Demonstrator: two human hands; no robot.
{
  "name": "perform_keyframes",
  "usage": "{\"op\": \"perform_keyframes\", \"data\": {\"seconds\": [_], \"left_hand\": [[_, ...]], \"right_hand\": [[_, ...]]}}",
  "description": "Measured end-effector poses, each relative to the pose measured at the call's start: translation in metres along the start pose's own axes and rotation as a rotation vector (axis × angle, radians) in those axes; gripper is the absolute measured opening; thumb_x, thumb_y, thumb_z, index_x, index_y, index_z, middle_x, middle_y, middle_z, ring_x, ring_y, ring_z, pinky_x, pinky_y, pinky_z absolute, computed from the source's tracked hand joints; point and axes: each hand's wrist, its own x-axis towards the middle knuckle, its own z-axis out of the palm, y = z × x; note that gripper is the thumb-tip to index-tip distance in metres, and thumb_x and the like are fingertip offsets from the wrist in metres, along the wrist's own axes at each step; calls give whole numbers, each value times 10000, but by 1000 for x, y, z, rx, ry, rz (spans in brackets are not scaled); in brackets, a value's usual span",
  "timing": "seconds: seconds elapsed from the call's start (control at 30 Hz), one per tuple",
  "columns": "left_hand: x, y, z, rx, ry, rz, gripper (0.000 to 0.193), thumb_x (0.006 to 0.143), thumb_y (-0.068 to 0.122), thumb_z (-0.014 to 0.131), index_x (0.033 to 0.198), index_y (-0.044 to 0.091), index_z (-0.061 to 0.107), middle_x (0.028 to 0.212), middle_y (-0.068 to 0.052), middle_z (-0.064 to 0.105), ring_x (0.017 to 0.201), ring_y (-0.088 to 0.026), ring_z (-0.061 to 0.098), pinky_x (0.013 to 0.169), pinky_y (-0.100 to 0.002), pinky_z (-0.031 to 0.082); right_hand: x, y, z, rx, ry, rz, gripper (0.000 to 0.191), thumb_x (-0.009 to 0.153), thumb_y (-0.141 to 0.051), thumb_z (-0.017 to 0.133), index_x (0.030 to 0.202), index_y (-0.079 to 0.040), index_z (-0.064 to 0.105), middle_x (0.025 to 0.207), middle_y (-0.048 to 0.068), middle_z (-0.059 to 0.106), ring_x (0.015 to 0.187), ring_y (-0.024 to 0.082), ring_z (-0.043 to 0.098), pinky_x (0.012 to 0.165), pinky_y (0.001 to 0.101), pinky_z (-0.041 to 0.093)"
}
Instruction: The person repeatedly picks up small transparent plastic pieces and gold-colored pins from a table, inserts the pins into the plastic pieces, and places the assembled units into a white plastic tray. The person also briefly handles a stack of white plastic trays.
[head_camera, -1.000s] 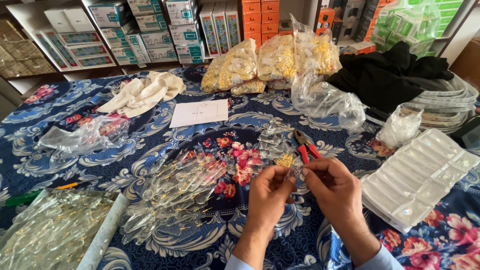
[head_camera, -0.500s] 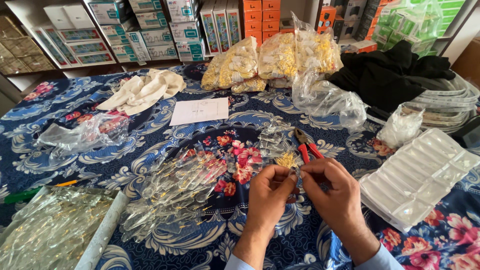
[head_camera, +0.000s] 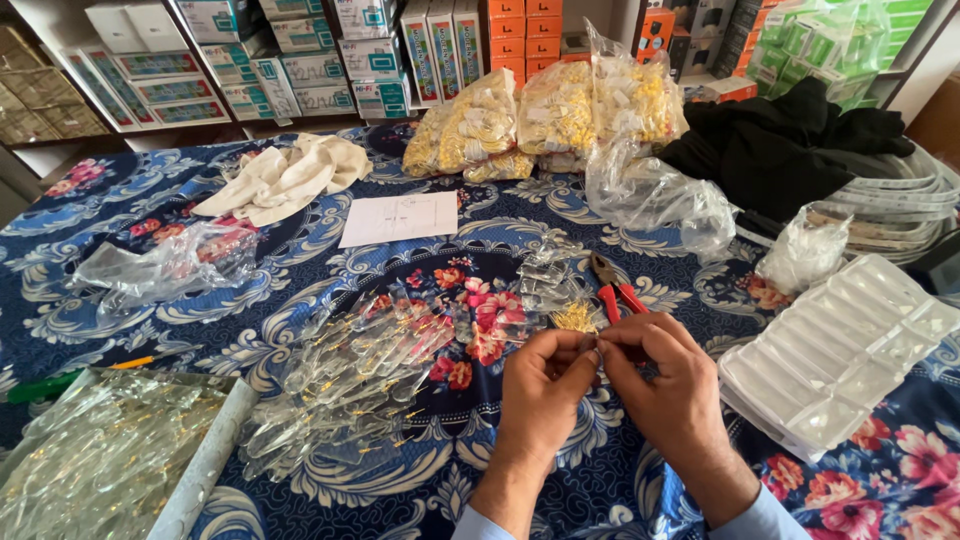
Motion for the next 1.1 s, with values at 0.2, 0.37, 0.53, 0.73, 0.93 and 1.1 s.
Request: {"op": "perform_keyframes", "data": {"seconds": [0.2, 0.37, 0.53, 0.73, 0.93, 1.1], "left_hand": [[-5, 7, 0, 194, -11, 126, 126, 898, 31, 687, 1010, -22, 709, 890, -40, 678, 717, -62, 624, 630, -225, 504], [-10, 17, -3, 345, -39, 167, 139, 885, 44, 679, 1008, -1, 727, 927, -43, 654, 778, -84, 644, 685, -248, 530], [-7, 19, 1, 232, -27, 125, 107, 878, 75, 732, 955, 2, 715, 925, -17, 654, 811, -68, 652, 711, -234, 531], [-10, 18, -1, 363, 8, 170, 72, 863, 64, 729, 898, 3, 713, 872, -24, 608, 736, -80, 595, 642, -247, 490], [-9, 19, -3, 326, 46, 231, 76, 853, 58, 733, 891, -1, 703, 875, -20, 624, 736, -78, 592, 646, -247, 489], [-9, 22, -3, 297, 5, 197, 88, 860, 69, 727, 914, 8, 694, 880, -21, 626, 738, -72, 602, 650, -241, 502]], "right_hand": [[6, 25, 1, 340, -141, 475, 128, 877, -76, 730, 958, 18, 762, 851, 83, 747, 737, 145, 700, 680, 282, 582], [10, 43, -1, 598, -227, 597, 164, 902, -62, 717, 972, 79, 762, 802, 97, 735, 700, 133, 660, 644, 268, 545], [6, 44, -1, 504, -217, 603, 166, 891, -64, 713, 974, 69, 766, 808, 100, 756, 693, 127, 681, 643, 263, 564], [5, 51, 2, 697, -224, 667, 150, 903, -39, 703, 969, 87, 752, 818, 119, 747, 679, 155, 668, 623, 279, 552], [3, 52, 4, 849, -236, 701, 148, 912, -36, 682, 1000, 77, 720, 846, 133, 741, 723, 183, 711, 666, 314, 596], [4, 46, 3, 739, -197, 641, 156, 926, -47, 671, 1009, 79, 712, 881, 140, 754, 762, 187, 726, 720, 326, 617]]}}
